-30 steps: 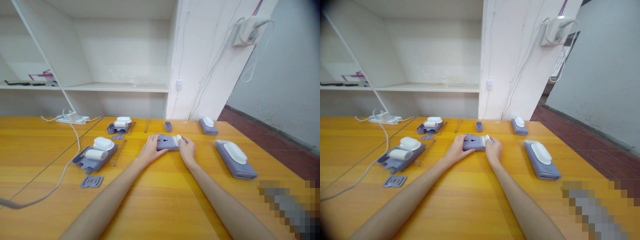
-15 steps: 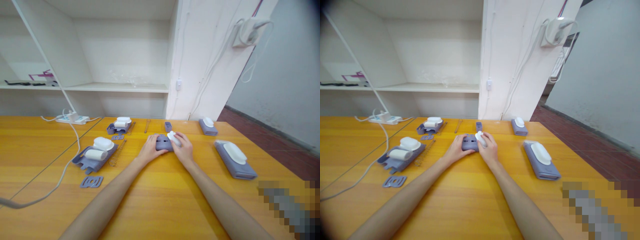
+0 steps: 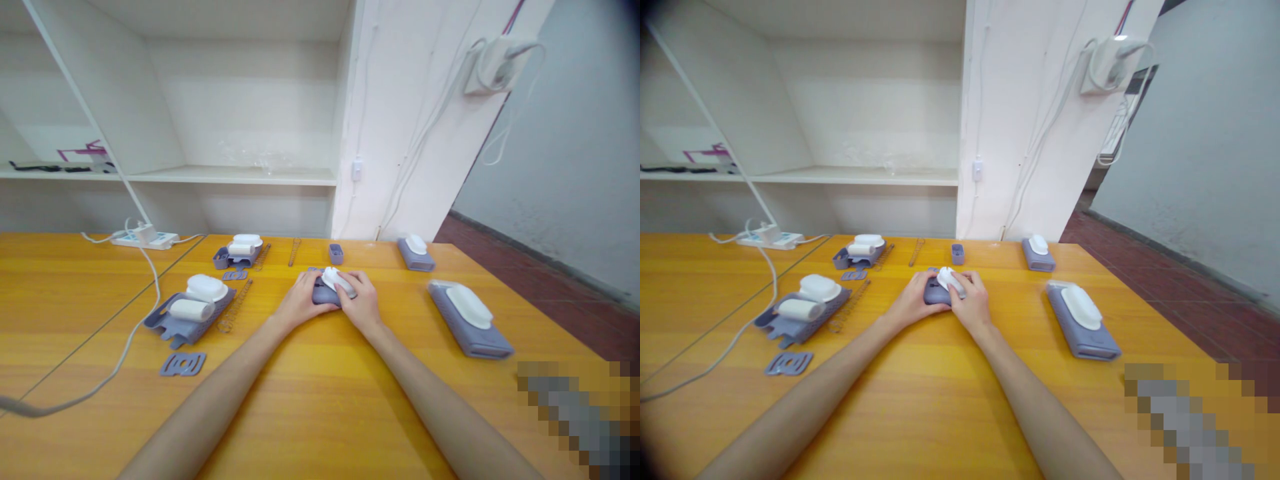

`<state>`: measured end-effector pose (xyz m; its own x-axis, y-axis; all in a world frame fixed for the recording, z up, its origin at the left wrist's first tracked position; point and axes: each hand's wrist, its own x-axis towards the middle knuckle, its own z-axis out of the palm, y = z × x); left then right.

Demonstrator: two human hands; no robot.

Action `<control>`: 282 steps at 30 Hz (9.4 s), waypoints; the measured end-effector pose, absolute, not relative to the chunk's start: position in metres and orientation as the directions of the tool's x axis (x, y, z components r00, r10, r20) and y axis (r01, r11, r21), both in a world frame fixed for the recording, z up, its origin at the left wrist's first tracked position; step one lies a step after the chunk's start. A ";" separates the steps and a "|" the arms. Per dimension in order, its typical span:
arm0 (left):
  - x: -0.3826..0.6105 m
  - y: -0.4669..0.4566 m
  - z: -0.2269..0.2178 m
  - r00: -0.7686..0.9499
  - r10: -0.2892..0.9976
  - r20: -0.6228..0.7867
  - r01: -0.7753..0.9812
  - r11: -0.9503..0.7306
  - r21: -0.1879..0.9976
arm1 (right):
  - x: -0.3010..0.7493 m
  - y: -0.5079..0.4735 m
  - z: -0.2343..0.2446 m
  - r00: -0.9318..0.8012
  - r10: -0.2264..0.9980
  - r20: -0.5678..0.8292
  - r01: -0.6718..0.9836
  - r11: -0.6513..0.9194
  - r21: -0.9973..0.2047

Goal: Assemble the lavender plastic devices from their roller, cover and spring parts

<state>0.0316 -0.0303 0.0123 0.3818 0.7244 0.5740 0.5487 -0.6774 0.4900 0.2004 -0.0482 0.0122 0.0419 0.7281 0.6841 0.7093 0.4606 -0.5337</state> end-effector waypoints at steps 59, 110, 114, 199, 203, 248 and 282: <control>0.031 -0.029 0.011 0.268 0.771 0.578 0.553 -0.614 0.563 | 0.210 -0.033 0.009 -0.050 0.828 0.559 0.605 0.470 -0.643; 0.029 -0.030 0.012 0.290 0.799 0.528 0.537 -0.592 0.601 | 0.204 -0.016 0.010 0.162 0.935 0.315 0.291 0.260 -0.921; 0.029 -0.030 0.012 0.288 0.797 0.530 0.534 -0.594 0.602 | 0.203 -0.022 0.015 0.145 0.927 0.346 0.362 0.276 -0.890; 0.028 -0.029 0.010 0.215 0.813 0.542 0.740 -0.498 0.453 | 0.221 -0.025 0.006 -0.063 0.899 0.434 0.472 0.410 -0.781; 0.025 -0.025 0.009 0.231 0.807 0.544 0.707 -0.524 0.476 | 0.223 -0.024 0.008 -0.149 0.887 0.437 0.519 0.446 -0.729; 0.022 -0.016 0.004 0.204 0.827 0.524 0.638 -0.519 0.569 | 0.225 -0.022 0.000 -0.110 0.877 0.468 0.604 0.433 -0.669; 0.022 -0.015 0.001 0.175 0.817 0.549 0.508 -0.553 0.661 | 0.222 -0.029 0.004 -0.140 0.847 0.512 0.682 0.458 -0.570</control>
